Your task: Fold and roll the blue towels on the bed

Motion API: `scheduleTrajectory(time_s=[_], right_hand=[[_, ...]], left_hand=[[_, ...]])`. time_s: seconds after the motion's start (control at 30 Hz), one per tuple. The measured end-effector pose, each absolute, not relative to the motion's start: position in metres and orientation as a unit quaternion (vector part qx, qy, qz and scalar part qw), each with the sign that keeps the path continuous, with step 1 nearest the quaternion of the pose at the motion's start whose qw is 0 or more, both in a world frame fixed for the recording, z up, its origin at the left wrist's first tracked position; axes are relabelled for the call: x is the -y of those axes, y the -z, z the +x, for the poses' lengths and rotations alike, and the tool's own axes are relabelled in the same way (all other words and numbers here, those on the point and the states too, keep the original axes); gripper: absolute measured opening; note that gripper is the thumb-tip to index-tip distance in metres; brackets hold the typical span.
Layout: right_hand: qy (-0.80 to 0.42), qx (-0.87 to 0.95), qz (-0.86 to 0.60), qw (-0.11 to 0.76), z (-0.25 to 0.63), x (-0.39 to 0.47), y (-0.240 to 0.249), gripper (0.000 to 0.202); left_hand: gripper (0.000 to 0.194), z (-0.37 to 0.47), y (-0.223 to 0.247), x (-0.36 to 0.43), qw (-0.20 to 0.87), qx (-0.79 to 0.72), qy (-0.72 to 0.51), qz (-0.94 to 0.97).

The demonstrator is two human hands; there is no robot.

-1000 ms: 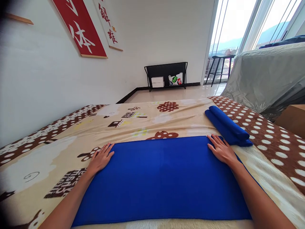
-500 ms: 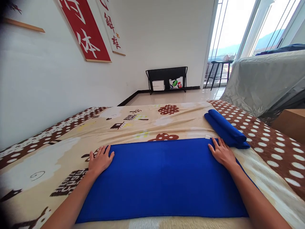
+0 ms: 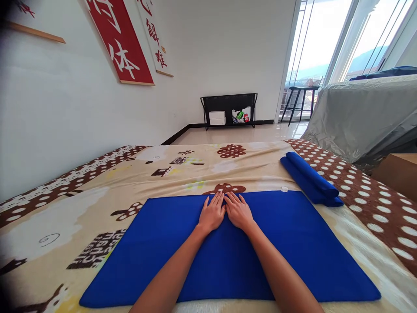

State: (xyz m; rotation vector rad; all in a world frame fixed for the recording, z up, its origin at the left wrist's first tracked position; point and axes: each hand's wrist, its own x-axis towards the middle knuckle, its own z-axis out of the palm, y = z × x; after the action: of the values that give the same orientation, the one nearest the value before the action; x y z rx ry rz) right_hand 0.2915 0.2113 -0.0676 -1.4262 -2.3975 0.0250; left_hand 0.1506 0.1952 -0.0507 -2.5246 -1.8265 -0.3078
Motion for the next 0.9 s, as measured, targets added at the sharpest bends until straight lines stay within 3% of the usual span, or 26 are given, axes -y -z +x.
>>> scheduleTrajectory(time_s=[0.3,0.7,0.9], right_hand=[[-0.022,0.825,-0.548,0.138,0.38,-0.211,0.074,0.058],[-0.008,0.721,-0.68,0.135,0.55,-0.21,0.092,0.066],[0.027,0.679,-0.713,0.17,0.542,-0.201,0.078,0.064]], left_hand=[[0.056,0.081,0.043,-0.2,-0.008,0.604,0.08,-0.793],[0.06,-0.099,0.034,-0.191,0.018,0.756,0.052,-0.652],[0.06,-0.082,0.009,-0.173,0.075,0.762,0.095,-0.637]])
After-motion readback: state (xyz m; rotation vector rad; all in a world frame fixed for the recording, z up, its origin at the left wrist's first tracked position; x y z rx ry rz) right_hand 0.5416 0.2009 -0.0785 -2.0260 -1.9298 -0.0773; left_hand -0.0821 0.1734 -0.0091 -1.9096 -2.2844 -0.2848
